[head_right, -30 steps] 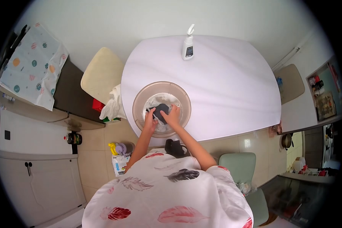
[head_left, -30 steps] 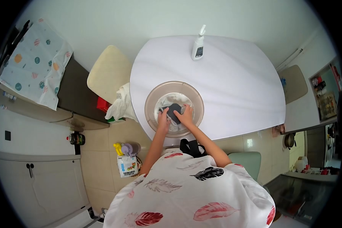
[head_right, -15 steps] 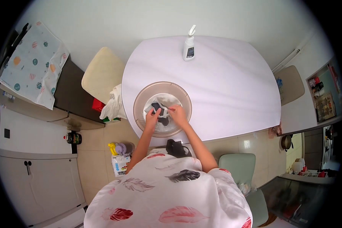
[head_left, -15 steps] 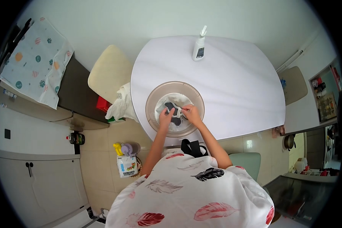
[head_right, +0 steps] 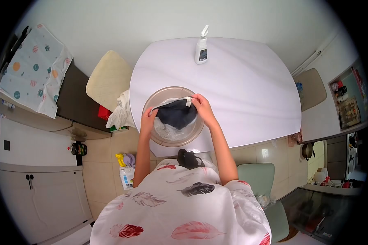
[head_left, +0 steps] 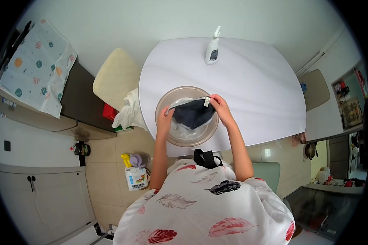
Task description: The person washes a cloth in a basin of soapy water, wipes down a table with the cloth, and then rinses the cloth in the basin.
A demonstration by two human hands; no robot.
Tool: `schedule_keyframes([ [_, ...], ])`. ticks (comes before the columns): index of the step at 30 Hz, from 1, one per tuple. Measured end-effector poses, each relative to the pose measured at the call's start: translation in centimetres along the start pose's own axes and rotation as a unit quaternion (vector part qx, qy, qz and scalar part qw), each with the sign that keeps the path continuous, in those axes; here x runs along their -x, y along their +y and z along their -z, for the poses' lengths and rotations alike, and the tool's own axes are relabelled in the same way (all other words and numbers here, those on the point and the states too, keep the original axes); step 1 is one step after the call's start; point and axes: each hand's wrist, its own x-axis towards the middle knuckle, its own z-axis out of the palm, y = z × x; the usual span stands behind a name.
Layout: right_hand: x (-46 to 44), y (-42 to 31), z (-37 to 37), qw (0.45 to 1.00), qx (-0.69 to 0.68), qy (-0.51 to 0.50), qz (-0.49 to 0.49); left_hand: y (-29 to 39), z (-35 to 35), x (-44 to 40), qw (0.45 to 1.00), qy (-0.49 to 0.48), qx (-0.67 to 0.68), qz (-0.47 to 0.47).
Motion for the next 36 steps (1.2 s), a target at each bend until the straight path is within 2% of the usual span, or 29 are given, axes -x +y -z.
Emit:
schedule_keyframes([
  [2, 0.3, -2.0, 0.0, 1.000, 0.001, -0.009, 0.016, 1.9, 0.3, 0.4, 1.000, -0.005, -0.013, 0.024],
  [4, 0.8, -4.0, -0.1, 0.999, 0.005, -0.019, 0.045, 3.3, 0.6, 0.6, 0.999, -0.009, -0.001, -0.054],
  [9, 2.6, -8.1, -0.7, 0.997, -0.011, -0.059, 0.038, 7.6, 1.9, 2.0, 0.996, -0.063, 0.022, -0.055],
  [12, 1.7, -6.1, -0.8, 0.999, -0.008, -0.049, 0.004, 7.4, 2.4, 1.7, 0.994, -0.086, 0.064, -0.005],
  [14, 0.5, -2.6, -1.3, 0.998, 0.056, 0.000, -0.028, 5.1, 2.6, 0.5, 0.997, -0.077, -0.005, 0.003],
  [15, -0.5, 0.3, -1.2, 0.995, 0.096, 0.013, -0.013, 3.5, 2.4, -0.2, 0.997, -0.076, -0.004, 0.001],
  [17, -1.7, 5.4, -1.6, 0.976, 0.209, 0.048, 0.024, -0.8, 1.8, -1.7, 0.983, 0.012, -0.134, -0.124],
  [18, -1.8, 6.7, -1.9, 0.976, 0.210, 0.046, 0.024, -2.5, 1.7, -2.3, 0.978, 0.007, -0.154, -0.139],
  [20, -1.6, 8.5, -3.1, 0.933, 0.352, 0.070, 0.018, -3.5, 0.8, -2.2, 0.972, -0.006, -0.202, -0.116],
  [21, -1.3, 9.6, -3.7, 0.934, 0.351, 0.069, 0.017, -3.9, 0.2, -2.0, 0.963, -0.022, -0.251, -0.092],
  [23, -0.5, 11.4, -4.9, 0.847, 0.520, 0.086, 0.066, -6.4, -0.8, -2.0, 0.961, -0.030, -0.268, -0.066],
  [25, 0.6, 12.2, -6.3, 0.807, 0.590, -0.002, 0.017, -11.4, -1.5, -2.1, 0.914, -0.127, -0.362, -0.135],
  [26, 1.1, 14.3, -6.9, 0.780, 0.620, -0.021, 0.075, -11.7, -2.2, -1.3, 0.913, -0.127, -0.362, -0.135],
  [27, 1.6, 14.1, -7.0, 0.749, 0.644, -0.099, 0.119, -11.7, -3.0, -0.3, 0.876, -0.145, -0.442, -0.128],
  [28, 1.5, 13.8, -6.8, 0.741, 0.646, -0.144, 0.115, -11.5, -3.4, 0.0, 0.832, -0.161, -0.518, -0.120],
  [29, 1.3, 13.4, -6.3, 0.731, 0.647, -0.188, 0.111, -11.3, -3.2, -0.2, 0.831, -0.162, -0.518, -0.121],
  [30, 0.5, 13.1, -5.8, 0.732, 0.646, -0.186, 0.109, -11.0, -2.8, -0.6, 0.839, -0.196, -0.502, -0.079],
  [31, -0.6, 12.9, -5.2, 0.720, 0.669, -0.170, 0.068, -10.9, -2.5, -0.8, 0.844, -0.228, -0.484, -0.036],
  [32, -1.3, 12.7, -4.8, 0.707, 0.690, -0.153, 0.028, -10.8, -2.3, -0.8, 0.844, -0.229, -0.484, -0.036],
  [34, -1.7, 14.1, -4.6, 0.691, 0.711, -0.129, 0.021, -10.8, -2.1, -1.3, 0.869, -0.132, -0.477, -0.017],
  [35, -1.8, 15.0, -4.6, 0.675, 0.730, -0.106, 0.012, -11.0, -2.5, -1.2, 0.868, -0.131, -0.478, -0.017],
  [36, -1.5, 15.0, -4.9, 0.676, 0.729, -0.106, 0.011, -11.5, -3.2, -0.9, 0.862, -0.099, -0.494, -0.047],
])
